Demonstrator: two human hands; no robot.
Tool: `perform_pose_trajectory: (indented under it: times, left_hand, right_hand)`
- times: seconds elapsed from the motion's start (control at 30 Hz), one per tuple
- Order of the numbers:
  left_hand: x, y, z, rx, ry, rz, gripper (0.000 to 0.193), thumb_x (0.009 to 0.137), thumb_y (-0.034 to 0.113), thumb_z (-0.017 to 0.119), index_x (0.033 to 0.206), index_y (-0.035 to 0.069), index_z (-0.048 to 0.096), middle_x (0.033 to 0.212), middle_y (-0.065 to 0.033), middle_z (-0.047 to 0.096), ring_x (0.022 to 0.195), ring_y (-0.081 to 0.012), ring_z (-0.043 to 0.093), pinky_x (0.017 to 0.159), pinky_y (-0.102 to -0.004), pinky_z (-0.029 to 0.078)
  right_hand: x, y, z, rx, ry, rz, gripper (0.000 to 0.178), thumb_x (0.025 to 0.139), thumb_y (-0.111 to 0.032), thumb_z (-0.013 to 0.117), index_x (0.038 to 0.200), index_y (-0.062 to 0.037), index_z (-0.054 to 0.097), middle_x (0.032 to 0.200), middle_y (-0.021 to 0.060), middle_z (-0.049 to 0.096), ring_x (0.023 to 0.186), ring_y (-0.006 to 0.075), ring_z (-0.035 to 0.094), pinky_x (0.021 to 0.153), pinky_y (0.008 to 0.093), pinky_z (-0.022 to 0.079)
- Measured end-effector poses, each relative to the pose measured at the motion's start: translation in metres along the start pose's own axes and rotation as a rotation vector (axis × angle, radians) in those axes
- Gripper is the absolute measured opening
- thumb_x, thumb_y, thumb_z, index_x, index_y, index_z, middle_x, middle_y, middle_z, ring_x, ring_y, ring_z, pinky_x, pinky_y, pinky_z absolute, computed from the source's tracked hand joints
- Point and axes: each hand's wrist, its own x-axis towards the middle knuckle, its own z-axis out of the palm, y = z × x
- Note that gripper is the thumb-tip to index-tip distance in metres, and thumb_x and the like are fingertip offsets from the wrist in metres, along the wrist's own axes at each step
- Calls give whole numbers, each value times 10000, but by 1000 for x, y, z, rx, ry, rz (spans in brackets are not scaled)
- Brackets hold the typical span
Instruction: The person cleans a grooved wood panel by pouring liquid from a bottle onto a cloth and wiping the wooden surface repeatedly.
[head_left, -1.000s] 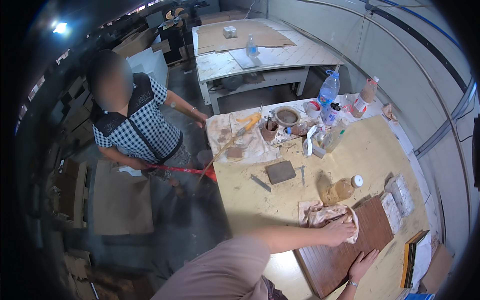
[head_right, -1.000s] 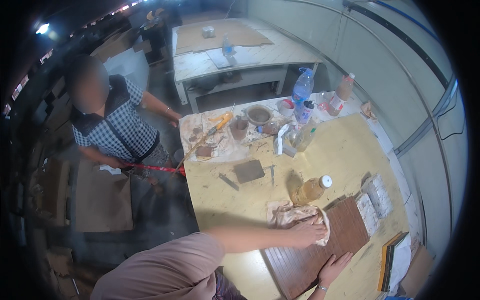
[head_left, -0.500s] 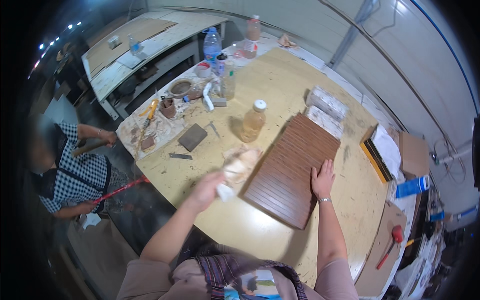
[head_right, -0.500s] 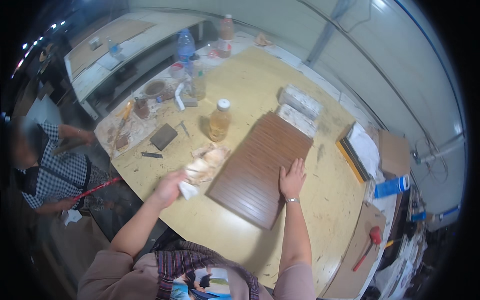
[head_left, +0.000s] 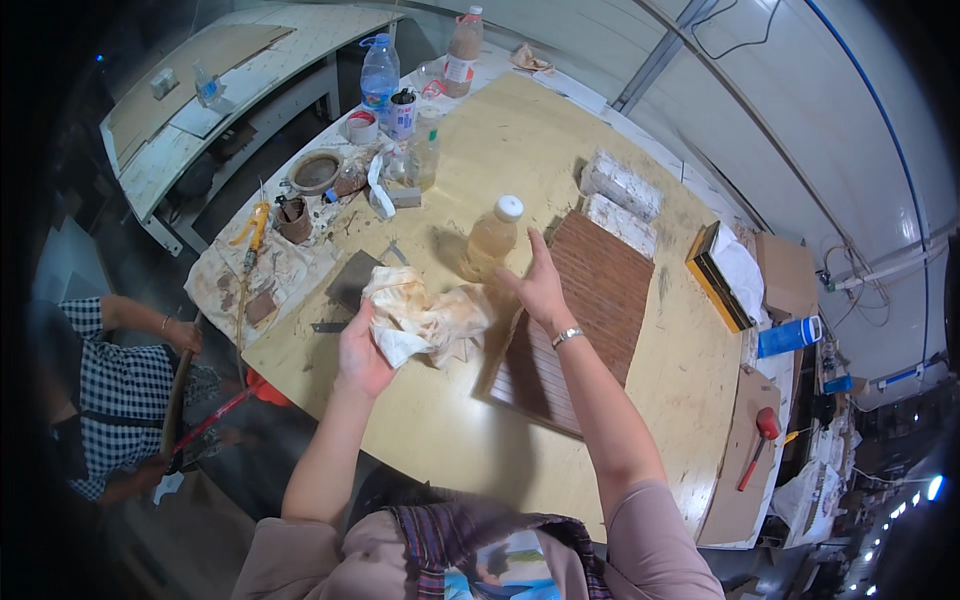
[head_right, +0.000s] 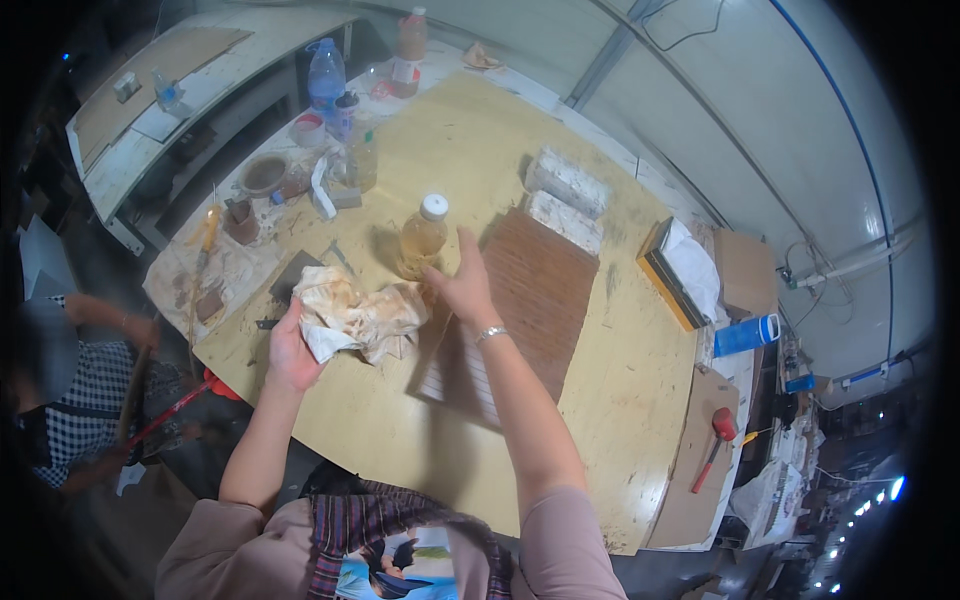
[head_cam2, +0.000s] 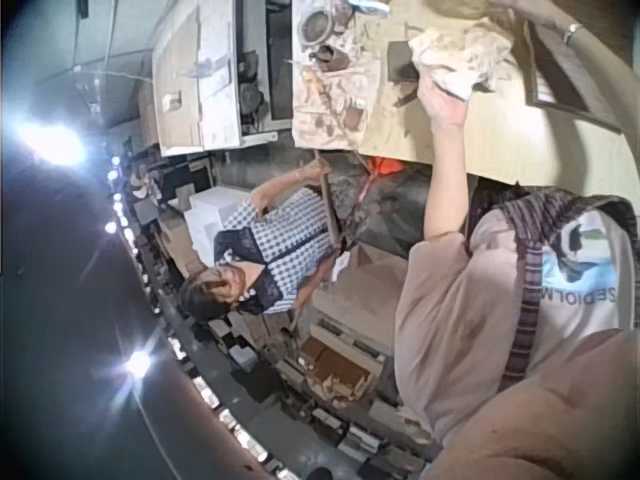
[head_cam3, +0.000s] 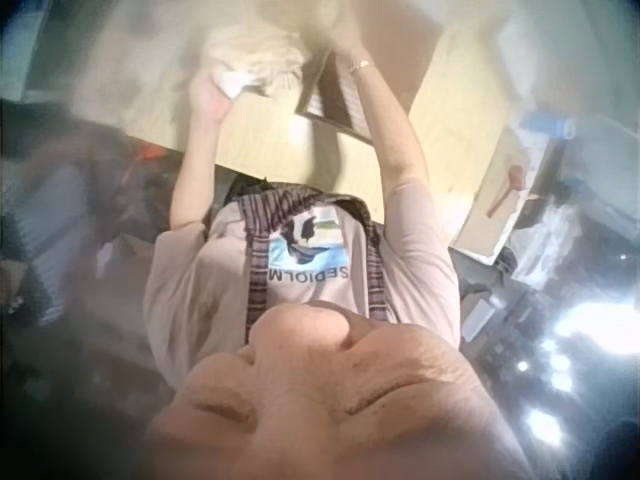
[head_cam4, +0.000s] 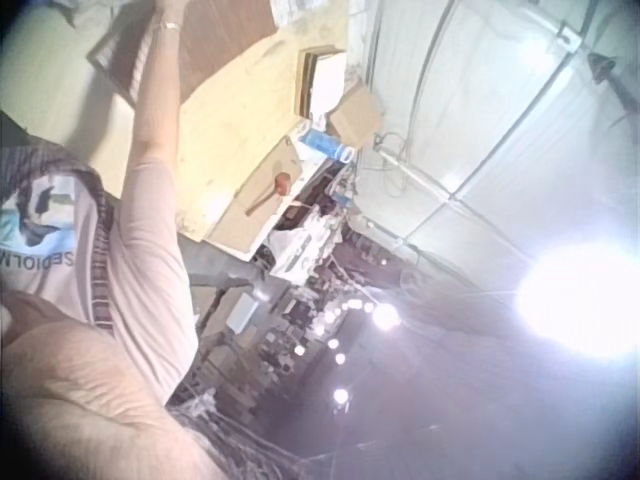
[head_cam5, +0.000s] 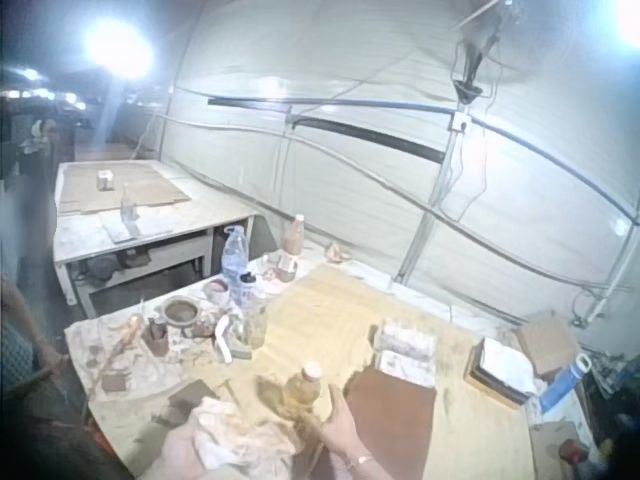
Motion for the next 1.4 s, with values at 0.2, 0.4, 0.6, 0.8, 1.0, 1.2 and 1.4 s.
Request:
perform_pose_trajectory:
  times: [0.2,0.4,0.6,0.8,1.0,1.2,1.4]
  left_hand:
    - [14,13,-28,-60,-7,-103,520,1024,305,428,1435,-10,381,1438,-184,467,1330,-353,452,1130,-516,342]
    - [39,26,-42,-82,98,-101,475,1015,257,461,1407,-7,415,1379,-165,524,1261,-338,524,1078,-501,416]
    - [55,34,-53,-42,100,-24,408,1022,264,467,1330,-3,492,1265,-135,600,1134,-287,609,979,-470,499]
    - [52,24,-50,-58,158,10,356,1022,243,475,1276,-1,528,1203,-116,621,1074,-262,631,939,-447,519]
    - [37,19,-37,-23,129,16,366,1023,251,471,1284,-1,517,1204,-127,617,1068,-270,630,938,-444,516]
    - [22,17,-30,-55,81,26,377,1028,243,451,1305,-8,497,1242,-147,600,1110,-300,615,975,-463,497]
    - [21,4,-35,-66,128,31,373,1027,228,454,1312,-10,492,1257,-146,592,1132,-300,606,986,-473,488]
  right_hand:
    - [65,-13,54,453,100,120,385,797,-209,779,1078,10,635,983,79,697,893,164,655,798,312,514]
    - [82,-24,68,247,76,-16,253,734,-24,740,979,-18,676,981,60,711,935,162,665,838,310,527]
    - [61,-93,96,-504,-180,-561,296,599,-43,723,885,-75,655,935,100,665,906,328,616,819,415,503]
    - [45,-110,104,-903,-410,-701,197,647,-102,687,827,-53,623,859,102,613,907,302,585,868,397,457]
    - [37,-99,107,-1065,-489,-703,136,712,-142,624,810,-56,662,872,116,643,922,299,596,872,417,443]
    - [38,-102,101,-1250,-482,-688,115,718,-149,618,758,-71,693,821,115,673,873,294,621,830,408,454]
    - [33,-124,95,-1178,-621,-537,131,721,-183,633,755,-72,694,819,125,681,870,298,633,821,416,457]
